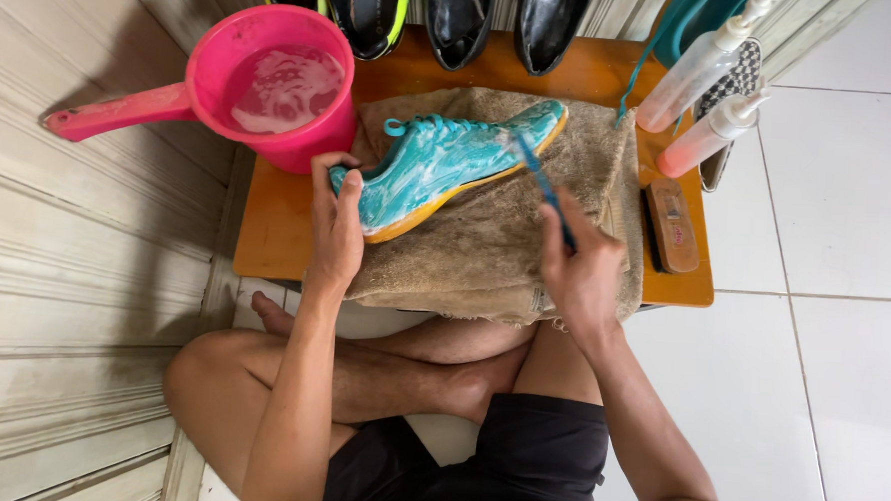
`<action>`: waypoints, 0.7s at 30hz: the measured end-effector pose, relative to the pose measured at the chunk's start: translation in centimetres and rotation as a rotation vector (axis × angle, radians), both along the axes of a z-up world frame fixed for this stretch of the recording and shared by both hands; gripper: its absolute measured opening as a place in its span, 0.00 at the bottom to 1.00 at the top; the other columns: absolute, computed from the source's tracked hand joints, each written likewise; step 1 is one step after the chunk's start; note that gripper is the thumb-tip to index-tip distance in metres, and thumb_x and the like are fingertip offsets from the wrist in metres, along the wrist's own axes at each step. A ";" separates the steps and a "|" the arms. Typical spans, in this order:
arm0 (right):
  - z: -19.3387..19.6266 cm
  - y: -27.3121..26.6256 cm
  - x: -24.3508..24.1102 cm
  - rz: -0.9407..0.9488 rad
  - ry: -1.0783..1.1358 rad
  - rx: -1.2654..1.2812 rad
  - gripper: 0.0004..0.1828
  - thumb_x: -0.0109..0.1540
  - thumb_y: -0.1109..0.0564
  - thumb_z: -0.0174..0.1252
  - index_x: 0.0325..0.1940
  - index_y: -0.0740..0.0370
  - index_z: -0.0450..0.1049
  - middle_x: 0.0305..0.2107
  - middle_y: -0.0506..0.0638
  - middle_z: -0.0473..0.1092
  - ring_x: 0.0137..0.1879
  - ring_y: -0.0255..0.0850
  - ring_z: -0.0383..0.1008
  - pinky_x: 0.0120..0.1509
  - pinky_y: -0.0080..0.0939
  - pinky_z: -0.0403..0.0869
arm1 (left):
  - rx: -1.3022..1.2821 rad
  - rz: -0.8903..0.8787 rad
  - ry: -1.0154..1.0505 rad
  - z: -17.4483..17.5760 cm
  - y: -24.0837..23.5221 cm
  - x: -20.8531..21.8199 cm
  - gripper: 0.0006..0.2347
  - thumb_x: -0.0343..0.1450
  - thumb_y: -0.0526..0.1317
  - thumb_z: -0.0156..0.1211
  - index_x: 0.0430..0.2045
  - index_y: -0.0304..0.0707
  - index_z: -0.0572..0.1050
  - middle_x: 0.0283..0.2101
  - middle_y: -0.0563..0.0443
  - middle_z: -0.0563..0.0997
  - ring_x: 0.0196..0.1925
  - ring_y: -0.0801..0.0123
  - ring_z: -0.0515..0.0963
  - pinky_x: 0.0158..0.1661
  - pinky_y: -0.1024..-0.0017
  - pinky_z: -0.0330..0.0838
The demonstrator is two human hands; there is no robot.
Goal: The person scrubs a turquoise and yellow soccer shoe with a toothbrush and soapy water. They repeatedly dip the brush into a pink bucket and scrub various parts of the shoe, including the upper, sole, and laces, while the shoe rests on a towel.
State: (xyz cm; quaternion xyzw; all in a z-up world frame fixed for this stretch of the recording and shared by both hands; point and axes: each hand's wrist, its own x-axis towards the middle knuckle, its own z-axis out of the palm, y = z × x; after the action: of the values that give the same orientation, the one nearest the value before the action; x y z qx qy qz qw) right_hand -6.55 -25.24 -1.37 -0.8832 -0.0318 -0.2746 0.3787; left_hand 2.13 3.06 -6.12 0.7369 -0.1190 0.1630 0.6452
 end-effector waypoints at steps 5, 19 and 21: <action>1.9 0.6 -0.7 0.049 0.042 -0.013 0.15 0.71 0.54 0.64 0.56 0.69 0.84 0.17 0.63 0.75 0.14 0.43 0.69 0.16 0.38 0.61 | 0.020 -0.014 -0.011 -0.6 0.2 0.4 0.13 0.85 0.52 0.44 0.52 0.44 0.66 0.44 0.45 0.74 0.49 0.63 0.71 0.58 0.56 0.64; -0.2 -3.5 -1.5 -0.123 0.029 0.098 0.12 0.73 0.56 0.63 0.57 0.62 0.85 0.25 0.65 0.78 0.22 0.42 0.73 0.22 0.43 0.61 | 0.112 -0.015 -0.055 2.1 -0.9 -0.4 0.12 0.83 0.50 0.45 0.54 0.43 0.66 0.45 0.41 0.79 0.49 0.61 0.76 0.57 0.55 0.68; 0.1 -2.9 -2.2 -0.073 0.105 0.081 0.11 0.70 0.53 0.67 0.52 0.58 0.88 0.17 0.61 0.75 0.18 0.45 0.74 0.22 0.41 0.65 | 0.140 -0.021 -0.158 3.4 -2.0 -0.7 0.16 0.81 0.48 0.47 0.59 0.40 0.66 0.51 0.37 0.82 0.53 0.53 0.82 0.57 0.53 0.73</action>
State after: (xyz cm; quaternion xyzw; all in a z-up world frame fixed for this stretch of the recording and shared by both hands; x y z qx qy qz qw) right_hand -8.71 -28.16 -1.29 -0.8810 0.0314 -0.2425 0.4050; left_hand 1.47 1.10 -2.73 0.7636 -0.1883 0.2055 0.5825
